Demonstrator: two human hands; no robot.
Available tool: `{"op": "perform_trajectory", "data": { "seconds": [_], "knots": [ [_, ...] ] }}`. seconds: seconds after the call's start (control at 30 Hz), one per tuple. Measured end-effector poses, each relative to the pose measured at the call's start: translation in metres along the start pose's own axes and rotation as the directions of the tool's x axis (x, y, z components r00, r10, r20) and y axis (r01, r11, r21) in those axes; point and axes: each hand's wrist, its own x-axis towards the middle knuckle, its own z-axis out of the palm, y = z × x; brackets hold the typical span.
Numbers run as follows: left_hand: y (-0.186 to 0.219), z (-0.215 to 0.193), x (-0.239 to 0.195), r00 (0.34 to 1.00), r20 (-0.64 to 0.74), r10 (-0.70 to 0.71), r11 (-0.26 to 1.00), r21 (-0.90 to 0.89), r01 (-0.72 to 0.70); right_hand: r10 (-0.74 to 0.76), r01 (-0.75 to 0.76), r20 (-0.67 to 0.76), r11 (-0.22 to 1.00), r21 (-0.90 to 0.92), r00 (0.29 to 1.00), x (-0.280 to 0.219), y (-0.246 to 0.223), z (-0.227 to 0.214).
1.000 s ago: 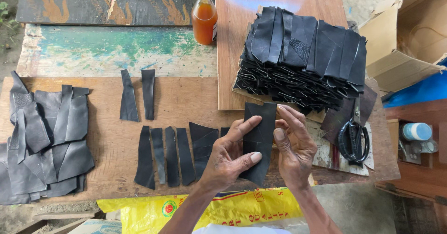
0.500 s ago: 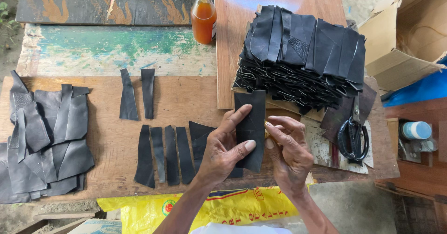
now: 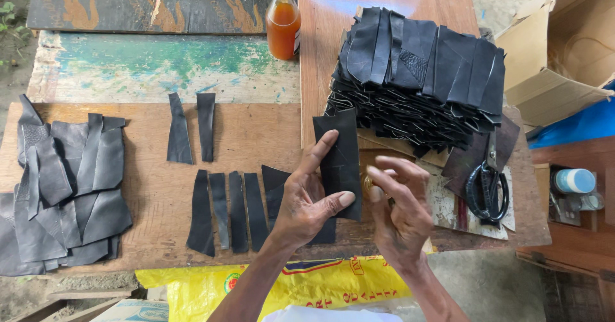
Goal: The person repeatedly picks up small black leather pieces from a pile, rubs their edges with a finger, and places them on a wooden table. The person handles the pieces one at a time, inspecting and rubbing the edges before stacking them.
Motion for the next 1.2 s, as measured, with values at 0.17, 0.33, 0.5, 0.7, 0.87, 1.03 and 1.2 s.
{"op": "perform_trajectory", "data": {
  "seconds": [0.17,0.33,0.5,0.7,0.87,1.03,1.2],
  "knots": [
    [-0.003,-0.002,0.002,0.999,-0.009,0.034,0.999,0.010,-0.034,-0.151,0.151,0.011,0.986,-0.072,0.988,-0.004,-0.002,-0.001],
    [-0.003,-0.003,0.003,0.999,0.018,0.036,0.999,0.000,-0.036,-0.120,0.120,0.010,0.987,-0.110,0.993,0.000,-0.003,0.001],
    [0.000,-0.005,0.005,1.000,0.016,0.017,1.000,0.012,-0.018,-0.192,0.193,0.023,0.968,-0.163,0.981,0.002,-0.004,0.001],
    [0.003,-0.002,0.003,0.999,0.048,-0.022,1.000,0.004,0.022,-0.155,0.165,0.058,0.962,-0.218,0.986,0.010,0.002,0.000],
    [0.000,-0.003,0.003,0.998,0.051,0.020,1.000,0.013,-0.021,-0.130,0.140,0.075,0.981,-0.137,0.989,0.010,0.005,0.002],
    [-0.002,-0.009,0.007,0.998,-0.021,0.053,0.999,-0.006,-0.053,-0.192,0.195,0.049,0.979,-0.067,0.980,0.000,0.002,0.002],
    [0.000,-0.011,0.008,0.997,0.004,0.079,0.994,0.081,-0.080,-0.178,0.182,0.048,0.979,-0.096,0.983,-0.001,-0.005,0.001]
  ]
}}
